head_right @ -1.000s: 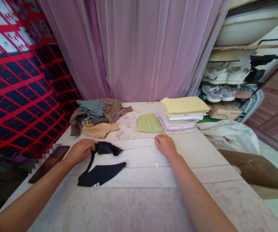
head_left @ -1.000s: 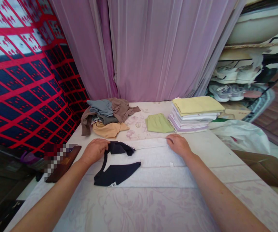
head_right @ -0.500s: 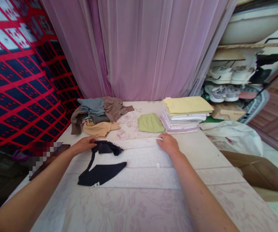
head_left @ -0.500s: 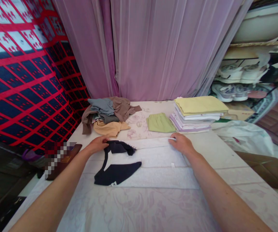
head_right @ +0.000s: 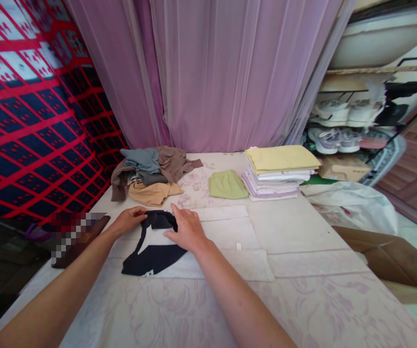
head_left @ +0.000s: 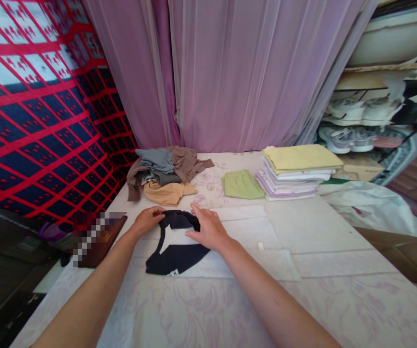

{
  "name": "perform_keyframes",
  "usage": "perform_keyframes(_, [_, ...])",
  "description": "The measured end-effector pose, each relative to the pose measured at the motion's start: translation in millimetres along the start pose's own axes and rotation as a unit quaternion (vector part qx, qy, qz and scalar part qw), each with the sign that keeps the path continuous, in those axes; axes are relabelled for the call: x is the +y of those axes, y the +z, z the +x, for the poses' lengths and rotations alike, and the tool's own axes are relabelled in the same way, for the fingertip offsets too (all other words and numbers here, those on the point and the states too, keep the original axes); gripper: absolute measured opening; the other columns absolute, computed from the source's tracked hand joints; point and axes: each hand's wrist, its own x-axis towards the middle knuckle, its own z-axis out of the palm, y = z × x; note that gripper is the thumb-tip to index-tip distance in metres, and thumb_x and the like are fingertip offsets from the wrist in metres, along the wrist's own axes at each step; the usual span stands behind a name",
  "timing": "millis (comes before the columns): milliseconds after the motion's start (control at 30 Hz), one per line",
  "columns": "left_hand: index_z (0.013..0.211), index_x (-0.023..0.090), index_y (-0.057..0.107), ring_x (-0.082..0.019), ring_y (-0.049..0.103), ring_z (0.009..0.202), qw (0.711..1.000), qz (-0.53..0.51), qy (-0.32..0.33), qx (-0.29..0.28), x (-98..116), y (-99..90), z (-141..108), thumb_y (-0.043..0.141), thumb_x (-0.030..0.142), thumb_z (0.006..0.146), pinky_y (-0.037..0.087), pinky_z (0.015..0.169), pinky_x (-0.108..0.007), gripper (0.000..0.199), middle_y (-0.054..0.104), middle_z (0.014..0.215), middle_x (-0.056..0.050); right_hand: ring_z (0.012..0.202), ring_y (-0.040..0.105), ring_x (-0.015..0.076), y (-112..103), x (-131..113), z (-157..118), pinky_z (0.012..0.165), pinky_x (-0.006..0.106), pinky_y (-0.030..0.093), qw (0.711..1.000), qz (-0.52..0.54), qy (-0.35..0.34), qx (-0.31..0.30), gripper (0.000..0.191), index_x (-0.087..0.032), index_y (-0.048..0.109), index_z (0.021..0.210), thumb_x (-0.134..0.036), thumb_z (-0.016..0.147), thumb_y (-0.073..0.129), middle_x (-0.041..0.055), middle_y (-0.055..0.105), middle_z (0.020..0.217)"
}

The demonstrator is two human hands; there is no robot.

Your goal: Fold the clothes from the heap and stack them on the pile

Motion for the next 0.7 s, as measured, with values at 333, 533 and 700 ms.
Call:
perform_keyframes(333, [0.082,0.022,0.064,-0.015,0.057,0.065,0.993,0.093,0.026,0.073,-11.0,9.4,-5.1,0.050,0.025,0.068,0.043,0.062,-0.024,0.020,0.063,0.068,0.004,0.090,0.059,0.0162,-0.1,13.8,-10.9,0.085,0.030,0.040,0.998,0.042,-0.049,0.009,0.030,-0.023,0.069,0.080,-0.003,0.068,0.050,0.0014,0.070,0.089])
perform_keyframes(533, [0.076,0.023,0.066,-0.016,0.058,0.077,0.981,0.165,0.066,0.079,0.3,6.5,-15.2,0.048,0.016,0.068,0.043,0.074,-0.026,0.021,0.062,0.080,0.001,0.100,0.056,0.0177,9.5,6.7,-20.5,0.093,0.035,0.034,0.998,-0.007,-0.069,-0.007,0.029,-0.023,0.067,0.083,-0.003,0.070,0.051,0.0016,0.070,0.093])
perform_keyframes(700, [0.074,0.023,0.068,-0.018,0.059,0.088,0.972,0.209,0.079,0.076,10.9,0.4,-21.8,0.044,0.010,0.068,0.044,0.084,-0.028,0.027,0.065,0.088,-0.001,0.101,0.056,0.0177,9.3,2.1,-25.4,0.093,0.035,0.034,0.998,-0.018,-0.052,-0.025,0.029,-0.023,0.067,0.086,-0.004,0.072,0.051,0.0027,0.069,0.096])
